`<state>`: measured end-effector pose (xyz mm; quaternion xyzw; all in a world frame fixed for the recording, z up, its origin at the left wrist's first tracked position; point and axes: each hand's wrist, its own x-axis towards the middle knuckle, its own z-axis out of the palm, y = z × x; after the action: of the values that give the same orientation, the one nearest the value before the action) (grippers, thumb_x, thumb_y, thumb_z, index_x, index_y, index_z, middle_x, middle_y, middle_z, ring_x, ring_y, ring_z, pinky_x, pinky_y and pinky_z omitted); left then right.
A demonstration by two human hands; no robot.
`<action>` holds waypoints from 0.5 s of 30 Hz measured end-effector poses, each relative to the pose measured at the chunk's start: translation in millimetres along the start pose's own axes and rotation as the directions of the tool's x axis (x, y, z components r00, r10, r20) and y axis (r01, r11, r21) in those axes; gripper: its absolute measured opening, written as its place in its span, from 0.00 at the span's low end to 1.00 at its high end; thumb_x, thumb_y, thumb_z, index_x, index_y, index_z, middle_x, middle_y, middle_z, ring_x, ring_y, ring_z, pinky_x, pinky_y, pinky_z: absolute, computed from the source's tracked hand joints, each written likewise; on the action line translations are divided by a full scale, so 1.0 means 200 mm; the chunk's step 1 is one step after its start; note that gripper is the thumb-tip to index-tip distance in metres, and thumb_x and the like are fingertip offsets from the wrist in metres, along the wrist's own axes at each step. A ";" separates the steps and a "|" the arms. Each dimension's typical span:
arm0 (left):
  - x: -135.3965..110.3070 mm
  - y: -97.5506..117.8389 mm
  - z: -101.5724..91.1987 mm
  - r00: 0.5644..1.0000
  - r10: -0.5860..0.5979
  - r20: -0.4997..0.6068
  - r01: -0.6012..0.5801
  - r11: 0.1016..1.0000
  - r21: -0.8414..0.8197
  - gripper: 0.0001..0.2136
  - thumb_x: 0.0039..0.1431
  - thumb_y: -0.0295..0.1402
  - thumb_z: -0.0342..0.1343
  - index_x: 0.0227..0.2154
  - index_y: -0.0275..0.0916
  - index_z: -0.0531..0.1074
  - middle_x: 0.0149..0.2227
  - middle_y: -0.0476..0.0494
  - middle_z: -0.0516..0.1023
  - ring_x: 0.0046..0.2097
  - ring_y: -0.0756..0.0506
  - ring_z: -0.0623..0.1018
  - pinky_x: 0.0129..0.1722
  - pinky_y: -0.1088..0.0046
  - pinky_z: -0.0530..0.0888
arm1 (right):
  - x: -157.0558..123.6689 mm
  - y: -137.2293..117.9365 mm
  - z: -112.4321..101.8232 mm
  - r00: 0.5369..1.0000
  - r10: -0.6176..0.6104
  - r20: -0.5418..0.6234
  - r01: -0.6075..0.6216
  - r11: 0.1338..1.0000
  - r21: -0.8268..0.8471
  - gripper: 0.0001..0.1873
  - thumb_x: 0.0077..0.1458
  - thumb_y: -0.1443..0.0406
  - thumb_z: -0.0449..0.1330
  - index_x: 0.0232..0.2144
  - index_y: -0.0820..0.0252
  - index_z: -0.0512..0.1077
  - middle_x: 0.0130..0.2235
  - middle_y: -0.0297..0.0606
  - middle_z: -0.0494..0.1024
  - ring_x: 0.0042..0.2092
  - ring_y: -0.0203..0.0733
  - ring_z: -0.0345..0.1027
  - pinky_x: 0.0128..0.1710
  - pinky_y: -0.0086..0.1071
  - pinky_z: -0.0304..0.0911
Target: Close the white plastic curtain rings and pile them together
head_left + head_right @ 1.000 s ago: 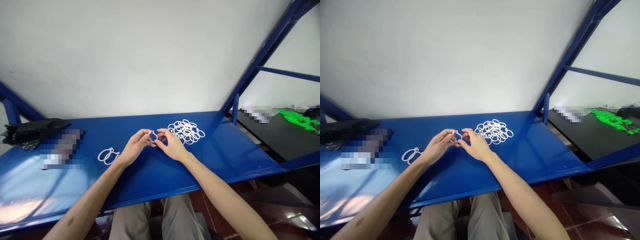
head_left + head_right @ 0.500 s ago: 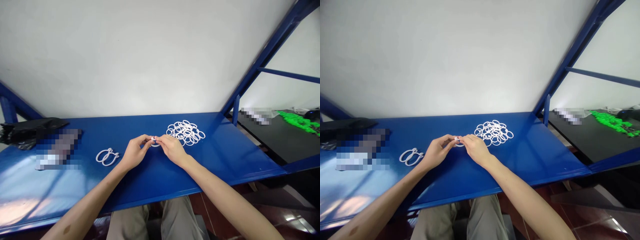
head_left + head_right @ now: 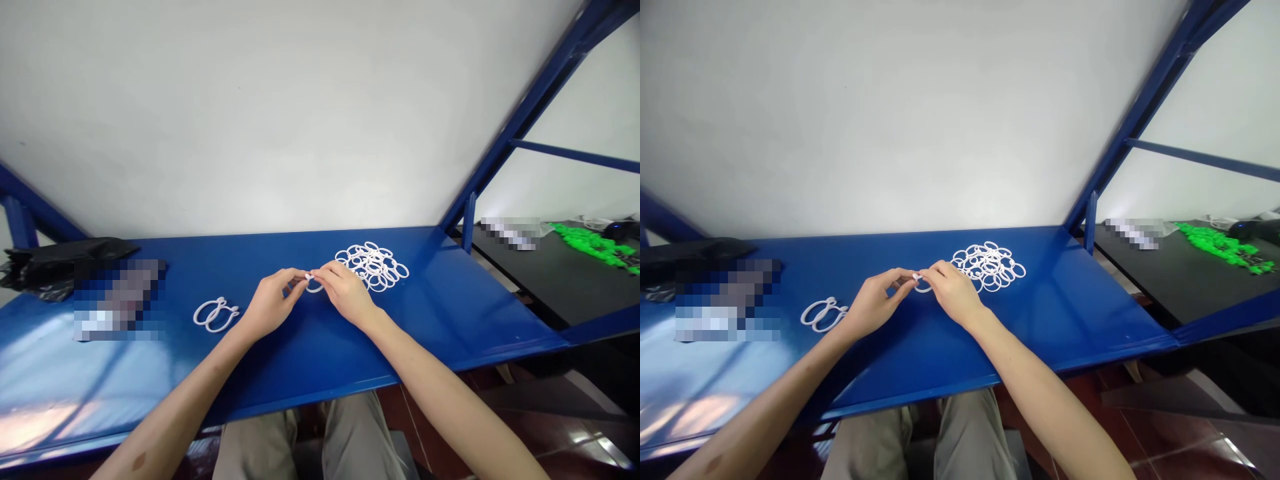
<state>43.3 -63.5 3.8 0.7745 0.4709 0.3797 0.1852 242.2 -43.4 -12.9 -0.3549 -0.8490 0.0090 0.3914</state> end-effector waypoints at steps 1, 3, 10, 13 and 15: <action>0.00 -0.01 -0.01 1.000 -0.001 0.012 0.001 0.999 0.040 0.11 0.67 0.40 0.51 0.43 0.43 0.77 0.40 0.45 0.83 0.36 0.46 0.80 0.37 0.71 0.74 | 0.01 0.02 -0.02 1.000 0.023 -0.017 -0.023 1.000 -0.012 0.14 0.70 0.66 0.51 0.48 0.57 0.77 0.43 0.44 0.79 0.44 0.43 0.73 0.43 0.36 0.72; 0.00 -0.03 -0.03 0.999 -0.038 0.018 0.034 0.984 0.178 0.13 0.67 0.40 0.50 0.45 0.43 0.76 0.43 0.44 0.83 0.38 0.45 0.80 0.38 0.70 0.74 | 0.01 0.09 -0.09 0.991 0.100 -0.089 -0.106 0.992 -0.064 0.14 0.69 0.65 0.52 0.48 0.57 0.77 0.43 0.45 0.78 0.44 0.45 0.73 0.44 0.38 0.71; -0.02 -0.08 -0.18 0.946 -0.289 -0.149 0.306 0.635 0.710 0.16 0.69 0.41 0.45 0.48 0.39 0.73 0.42 0.34 0.81 0.45 0.32 0.80 0.33 0.63 0.74 | -0.03 0.36 -0.38 0.722 0.604 -0.338 -0.692 0.653 -0.308 0.12 0.63 0.70 0.55 0.43 0.64 0.78 0.42 0.48 0.78 0.43 0.50 0.72 0.45 0.41 0.66; -0.02 -0.06 -0.21 0.904 -0.408 -0.125 0.351 0.544 0.763 0.17 0.69 0.43 0.44 0.47 0.37 0.71 0.42 0.32 0.80 0.46 0.30 0.79 0.34 0.61 0.75 | -0.05 0.39 -0.43 0.618 0.728 -0.297 -0.776 0.505 -0.379 0.12 0.62 0.70 0.55 0.42 0.63 0.79 0.44 0.48 0.78 0.42 0.48 0.73 0.43 0.37 0.64; -0.02 -0.03 -0.21 0.878 -0.469 -0.092 0.358 0.519 0.776 0.17 0.69 0.43 0.44 0.47 0.36 0.70 0.43 0.32 0.79 0.47 0.30 0.79 0.36 0.59 0.75 | -0.06 0.38 -0.44 0.575 0.772 -0.270 -0.794 0.447 -0.412 0.14 0.63 0.70 0.54 0.43 0.62 0.79 0.45 0.49 0.78 0.42 0.47 0.74 0.43 0.36 0.63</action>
<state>6.0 -66.4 25.0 0.6649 0.7445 0.0338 -0.0503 351.3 -16.2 17.3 -0.7924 -0.5522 -0.0353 0.2566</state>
